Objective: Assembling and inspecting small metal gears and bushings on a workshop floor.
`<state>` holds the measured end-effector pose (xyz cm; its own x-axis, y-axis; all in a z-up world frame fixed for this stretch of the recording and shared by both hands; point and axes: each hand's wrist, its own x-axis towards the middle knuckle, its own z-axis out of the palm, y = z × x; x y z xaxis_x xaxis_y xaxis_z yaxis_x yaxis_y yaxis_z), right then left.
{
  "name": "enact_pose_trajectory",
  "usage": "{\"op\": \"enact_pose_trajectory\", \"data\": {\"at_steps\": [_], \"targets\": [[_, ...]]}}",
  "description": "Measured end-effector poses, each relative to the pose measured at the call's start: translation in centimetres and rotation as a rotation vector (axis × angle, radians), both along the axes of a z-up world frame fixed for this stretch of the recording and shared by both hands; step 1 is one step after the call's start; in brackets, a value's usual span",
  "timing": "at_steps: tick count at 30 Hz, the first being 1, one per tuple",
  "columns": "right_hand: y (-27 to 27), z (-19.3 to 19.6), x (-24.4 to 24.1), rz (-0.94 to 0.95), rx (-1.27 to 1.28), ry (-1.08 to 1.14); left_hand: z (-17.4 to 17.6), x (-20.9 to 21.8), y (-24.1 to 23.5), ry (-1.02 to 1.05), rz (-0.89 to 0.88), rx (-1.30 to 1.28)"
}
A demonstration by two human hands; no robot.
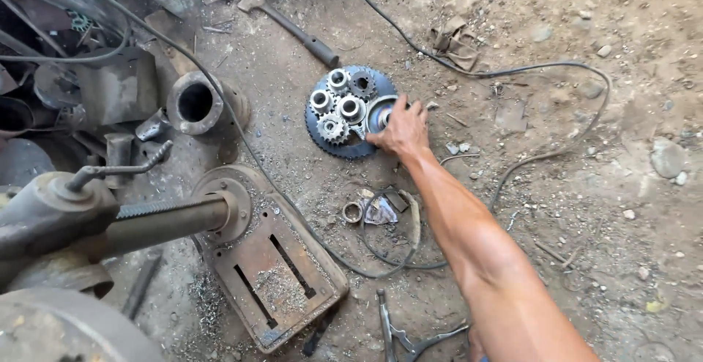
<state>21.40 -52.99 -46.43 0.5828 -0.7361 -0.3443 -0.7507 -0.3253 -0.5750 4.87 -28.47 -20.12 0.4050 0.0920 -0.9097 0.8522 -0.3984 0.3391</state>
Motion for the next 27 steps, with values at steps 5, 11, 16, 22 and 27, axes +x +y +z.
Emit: {"op": "enact_pose_trajectory", "data": {"at_steps": [5,11,16,22,27], "targets": [[3.9,14.9,-7.1,0.074,0.162,-0.011,4.3,-0.6,-0.8,0.081,0.245,-0.228],[13.8,34.1,-16.9,0.76,0.508,-0.113,-3.1,-2.7,12.8,0.099,0.498,-0.505],[21.4,40.4,-22.6,1.278,0.193,-0.072,6.2,-7.1,12.3,0.21,0.922,-0.741],[28.7,38.6,-27.6,1.337,0.061,-0.217,3.0,-9.3,19.9,-0.225,1.146,-0.668],[29.9,43.4,-23.9,1.14,-0.055,-0.385,4.2,-9.8,26.4,-0.349,1.198,-0.794]]}}
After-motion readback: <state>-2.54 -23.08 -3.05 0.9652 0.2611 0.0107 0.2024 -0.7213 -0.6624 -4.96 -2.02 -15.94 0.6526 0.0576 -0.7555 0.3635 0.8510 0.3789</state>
